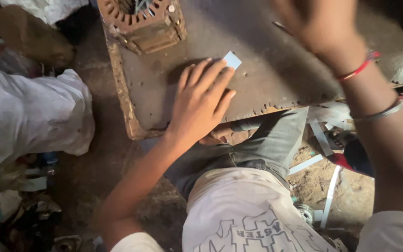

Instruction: The person places small rectangular insulation papers into the slots of a motor stator core by hand and with a thin metal tool.

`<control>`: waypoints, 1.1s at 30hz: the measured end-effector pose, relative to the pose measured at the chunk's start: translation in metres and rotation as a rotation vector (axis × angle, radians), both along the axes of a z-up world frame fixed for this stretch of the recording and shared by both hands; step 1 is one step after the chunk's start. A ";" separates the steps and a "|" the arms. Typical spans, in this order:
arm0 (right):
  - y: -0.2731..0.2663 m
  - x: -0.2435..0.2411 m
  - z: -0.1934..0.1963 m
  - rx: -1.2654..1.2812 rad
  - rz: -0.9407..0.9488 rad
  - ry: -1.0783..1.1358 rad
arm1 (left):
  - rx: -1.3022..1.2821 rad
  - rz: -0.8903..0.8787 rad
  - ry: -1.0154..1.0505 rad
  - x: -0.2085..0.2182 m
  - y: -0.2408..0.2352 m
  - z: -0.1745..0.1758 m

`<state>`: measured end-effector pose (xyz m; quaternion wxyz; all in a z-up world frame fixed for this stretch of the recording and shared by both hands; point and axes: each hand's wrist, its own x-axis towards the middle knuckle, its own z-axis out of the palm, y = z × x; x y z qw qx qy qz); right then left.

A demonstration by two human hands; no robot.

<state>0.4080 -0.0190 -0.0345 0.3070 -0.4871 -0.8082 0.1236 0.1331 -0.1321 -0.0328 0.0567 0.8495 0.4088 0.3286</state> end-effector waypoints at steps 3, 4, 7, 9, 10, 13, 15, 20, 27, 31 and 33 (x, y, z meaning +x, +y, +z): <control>-0.014 -0.046 -0.005 0.434 0.118 -0.311 | 0.024 0.023 0.033 0.001 -0.004 -0.010; -0.012 -0.057 -0.010 0.441 0.108 -0.306 | 0.022 0.037 0.030 0.001 -0.005 -0.013; -0.002 -0.079 -0.027 0.475 0.103 -0.309 | -0.057 0.054 -0.007 -0.002 -0.006 -0.018; 0.003 -0.085 -0.034 0.521 0.127 -0.342 | -0.057 0.035 0.003 -0.003 -0.003 -0.018; 0.004 -0.085 -0.037 0.529 0.127 -0.322 | -0.059 0.025 0.007 -0.003 -0.002 -0.018; 0.010 -0.085 -0.039 0.537 0.133 -0.275 | -0.013 0.030 0.038 0.005 0.007 -0.021; 0.012 -0.087 -0.031 0.510 0.145 -0.252 | 0.007 0.041 0.045 0.013 0.018 -0.025; 0.023 -0.082 -0.040 0.431 0.148 -0.198 | 0.016 0.037 0.025 0.023 0.028 -0.028; 0.040 -0.090 -0.036 0.371 0.168 -0.229 | 0.012 0.069 0.023 0.022 0.022 -0.023; 0.038 -0.088 -0.028 0.355 0.155 -0.127 | 0.003 0.086 0.050 0.025 0.024 -0.020; 0.035 -0.087 -0.027 0.319 0.144 -0.075 | -0.003 0.093 0.074 0.025 0.023 -0.020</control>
